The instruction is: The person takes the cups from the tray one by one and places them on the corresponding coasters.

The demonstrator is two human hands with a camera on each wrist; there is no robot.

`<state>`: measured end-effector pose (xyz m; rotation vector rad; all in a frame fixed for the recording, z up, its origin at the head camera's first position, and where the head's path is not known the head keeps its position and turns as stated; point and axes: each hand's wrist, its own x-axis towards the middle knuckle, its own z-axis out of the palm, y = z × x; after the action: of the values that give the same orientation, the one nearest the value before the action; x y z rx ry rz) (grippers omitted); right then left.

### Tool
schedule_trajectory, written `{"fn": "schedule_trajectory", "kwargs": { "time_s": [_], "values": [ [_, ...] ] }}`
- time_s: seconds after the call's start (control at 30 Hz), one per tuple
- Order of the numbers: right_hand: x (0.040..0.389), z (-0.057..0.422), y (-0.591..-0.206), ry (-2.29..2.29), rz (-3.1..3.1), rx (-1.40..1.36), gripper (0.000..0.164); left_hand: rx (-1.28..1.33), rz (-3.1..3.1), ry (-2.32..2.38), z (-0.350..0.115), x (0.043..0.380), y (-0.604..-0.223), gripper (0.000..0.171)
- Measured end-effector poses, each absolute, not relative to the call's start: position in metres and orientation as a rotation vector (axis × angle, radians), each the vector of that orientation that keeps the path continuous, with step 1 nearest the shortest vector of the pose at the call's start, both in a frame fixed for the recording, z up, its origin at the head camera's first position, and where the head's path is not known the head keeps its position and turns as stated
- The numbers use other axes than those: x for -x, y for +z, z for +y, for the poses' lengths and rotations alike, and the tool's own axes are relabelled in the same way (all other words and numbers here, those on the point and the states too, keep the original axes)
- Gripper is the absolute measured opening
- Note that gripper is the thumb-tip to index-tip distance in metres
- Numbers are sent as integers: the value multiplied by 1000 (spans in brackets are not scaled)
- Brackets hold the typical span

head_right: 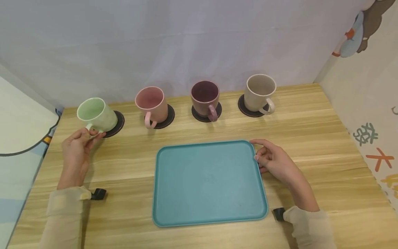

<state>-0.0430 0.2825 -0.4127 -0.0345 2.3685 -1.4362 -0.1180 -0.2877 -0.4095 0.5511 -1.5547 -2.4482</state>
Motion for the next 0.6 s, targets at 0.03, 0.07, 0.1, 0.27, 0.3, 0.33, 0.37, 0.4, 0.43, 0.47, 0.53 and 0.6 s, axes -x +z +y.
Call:
{"fn": "schedule_trajectory", "kwargs": {
  "time_s": [0.03,0.07,0.1,0.27,0.3,0.33,0.37,0.4,0.43,0.47,0.53,0.6],
  "values": [
    [43,283,-413,-1437,2368,36,57,-545,-1565,-2450,-288,118,-409,20],
    [43,283,-413,-1439,2364,37,57,-538,-1578,-2448,-289,118,-409,20],
    [43,283,-413,-1440,2362,37,57,-533,-1586,-2450,-289,118,-408,20],
    [44,284,-413,-1431,2364,34,57,-511,-1618,-2454,-289,116,-408,21],
    [44,284,-413,-1430,2367,33,57,-510,-1624,-2452,-289,116,-408,22],
    [45,284,-413,-1430,2368,32,57,-510,-1634,-2447,-288,116,-407,23],
    [45,284,-413,-1430,2368,32,57,-515,-1651,-2444,-288,116,-406,23],
    [45,284,-413,-1428,2369,33,57,-525,-1682,-2426,-288,115,-405,23],
    [45,285,-413,-1428,2370,32,57,-536,-1715,-2404,-287,115,-404,22],
    [45,285,-413,-1424,2375,29,56,-551,-1749,-2382,-287,114,-402,21],
    [44,286,-413,-1420,2381,27,56,-585,-1834,-2329,-286,112,-399,19],
    [44,287,-412,-1411,2393,22,56,-610,-1919,-2271,-286,109,-397,20]
  ]
}}
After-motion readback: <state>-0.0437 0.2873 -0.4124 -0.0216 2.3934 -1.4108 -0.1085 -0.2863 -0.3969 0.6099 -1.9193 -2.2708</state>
